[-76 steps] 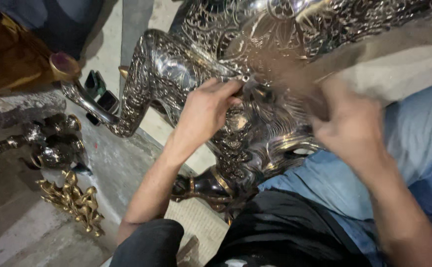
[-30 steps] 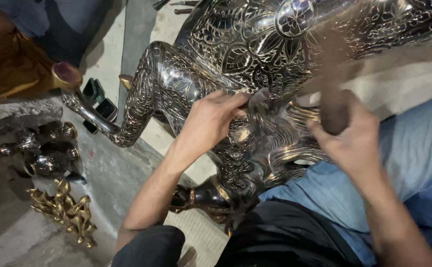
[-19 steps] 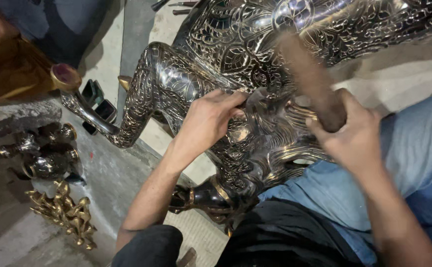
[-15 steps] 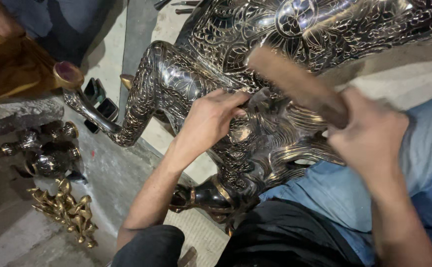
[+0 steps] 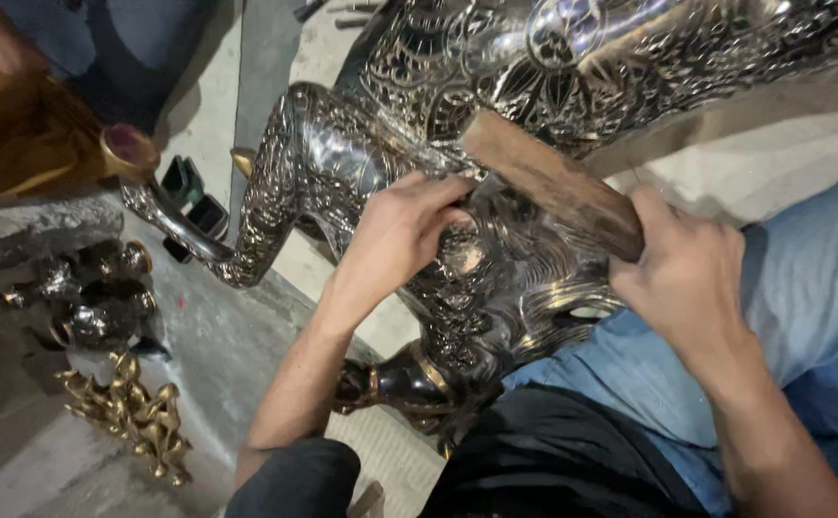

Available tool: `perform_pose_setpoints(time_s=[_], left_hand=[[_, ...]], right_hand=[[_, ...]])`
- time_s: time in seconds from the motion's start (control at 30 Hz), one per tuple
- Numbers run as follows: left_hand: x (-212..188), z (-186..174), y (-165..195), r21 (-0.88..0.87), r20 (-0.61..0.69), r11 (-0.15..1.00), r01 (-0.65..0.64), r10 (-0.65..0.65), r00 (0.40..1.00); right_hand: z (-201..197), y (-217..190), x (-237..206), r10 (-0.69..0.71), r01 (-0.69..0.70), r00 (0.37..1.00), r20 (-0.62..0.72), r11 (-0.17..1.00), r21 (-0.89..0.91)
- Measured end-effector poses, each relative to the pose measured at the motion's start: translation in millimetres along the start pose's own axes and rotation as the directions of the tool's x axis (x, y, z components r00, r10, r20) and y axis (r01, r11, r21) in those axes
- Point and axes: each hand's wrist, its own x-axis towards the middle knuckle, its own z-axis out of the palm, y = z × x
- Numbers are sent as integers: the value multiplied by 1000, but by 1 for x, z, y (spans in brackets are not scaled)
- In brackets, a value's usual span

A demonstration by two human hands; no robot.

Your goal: The person uses a chisel and hammer to carve intricate patterns into a large, ornate metal sculpture. They hold the chisel with one hand and strike it with a hammer in the other, working on the surface details of the sculpture.

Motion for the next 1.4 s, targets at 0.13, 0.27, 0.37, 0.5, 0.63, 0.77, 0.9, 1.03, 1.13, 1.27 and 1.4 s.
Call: perform_pose_setpoints(time_s=[0.13, 0.27, 0.37, 0.5, 0.63, 0.77, 0.9, 1.03, 1.13, 1.27, 1.4], left_hand=[[-3, 6, 5, -86, -184, 981, 172, -186, 965], [-12, 17, 15, -39, -288, 964, 262, -262, 921], [-14, 25, 18, 15, -341, 966, 259, -239, 909], [-15, 29, 21, 21, -356, 951, 308, -281, 891], [-13, 33, 24, 68, -414, 949, 308, -254, 874], [-13, 38, 26, 64, -447, 939, 339, -277, 851], [-14, 41, 27, 103, -481, 938, 330, -244, 842], [-15, 42, 26, 79, -436, 923, 375, -307, 846], [-14, 41, 26, 79, -447, 929, 361, -291, 846], [-14, 41, 27, 77, -454, 940, 333, -264, 851], [-13, 41, 27, 44, -442, 921, 387, -329, 834]], right_hand=[[-10, -3, 3, 54, -49, 996, -77, 997, 62], [-23, -6, 7, 28, -11, 996, -82, 979, 206], [-27, -12, 15, 9, 5, 998, -64, 979, 206], [-35, -24, 31, -82, 99, 993, -87, 973, 206], [-54, -36, 48, -189, 189, 982, -14, 982, -6], [-55, -51, 62, -163, 167, 986, -41, 980, 111], [-56, -52, 71, -229, 287, 949, 218, 914, -288], [-61, -55, 76, -277, 285, 958, 74, 948, -142], [-63, -59, 77, -281, 298, 955, 99, 907, -299], [-65, -61, 79, -272, 284, 959, 84, 940, -189], [-62, -63, 82, -285, 297, 954, 94, 850, -436]])
